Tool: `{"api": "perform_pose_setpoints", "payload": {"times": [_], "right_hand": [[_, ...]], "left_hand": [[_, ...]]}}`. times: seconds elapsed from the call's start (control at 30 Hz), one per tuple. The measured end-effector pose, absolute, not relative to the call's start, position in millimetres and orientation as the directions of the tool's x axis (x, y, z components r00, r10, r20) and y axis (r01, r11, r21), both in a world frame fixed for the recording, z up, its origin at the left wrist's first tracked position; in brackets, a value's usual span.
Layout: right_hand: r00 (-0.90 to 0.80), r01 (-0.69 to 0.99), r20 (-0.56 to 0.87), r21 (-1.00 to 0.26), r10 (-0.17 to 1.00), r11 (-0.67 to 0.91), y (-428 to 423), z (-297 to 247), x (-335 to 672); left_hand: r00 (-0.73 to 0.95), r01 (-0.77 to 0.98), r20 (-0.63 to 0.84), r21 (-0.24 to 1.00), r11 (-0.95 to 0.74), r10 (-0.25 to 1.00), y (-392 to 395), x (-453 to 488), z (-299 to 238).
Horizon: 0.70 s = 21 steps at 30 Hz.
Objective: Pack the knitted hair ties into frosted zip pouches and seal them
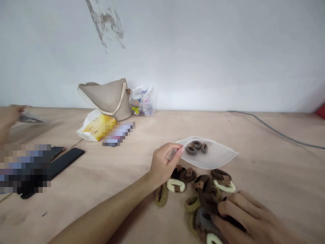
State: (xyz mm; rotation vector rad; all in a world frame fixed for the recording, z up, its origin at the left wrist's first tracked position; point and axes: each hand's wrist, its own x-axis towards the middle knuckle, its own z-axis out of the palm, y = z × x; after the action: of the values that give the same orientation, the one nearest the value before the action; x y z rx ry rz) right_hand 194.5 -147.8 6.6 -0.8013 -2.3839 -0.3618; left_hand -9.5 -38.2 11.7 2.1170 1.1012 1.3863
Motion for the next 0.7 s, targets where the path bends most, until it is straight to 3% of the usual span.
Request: {"api": "perform_pose_setpoints", "payload": {"times": [0.37, 0.53, 0.7], "right_hand": [[-0.66, 0.582, 0.656, 0.137, 0.367, 0.801, -145.8, 23.8, 211.3], [-0.482, 0.763, 0.759, 0.117, 0.438, 0.636, -123.9, 27.3, 222.2], [-0.507, 0.724, 0.71, 0.044, 0.489, 0.688, -122.8, 13.7, 232.7]], "left_hand": [[0.172, 0.381, 0.614, 0.68, -0.627, 0.77, -40.6, -8.7, 14.2], [0.156, 0.392, 0.614, 0.68, -0.619, 0.774, -40.8, -9.1, 13.7], [0.175, 0.411, 0.648, 0.636, -0.653, 0.741, -39.4, -10.1, 11.6]]}}
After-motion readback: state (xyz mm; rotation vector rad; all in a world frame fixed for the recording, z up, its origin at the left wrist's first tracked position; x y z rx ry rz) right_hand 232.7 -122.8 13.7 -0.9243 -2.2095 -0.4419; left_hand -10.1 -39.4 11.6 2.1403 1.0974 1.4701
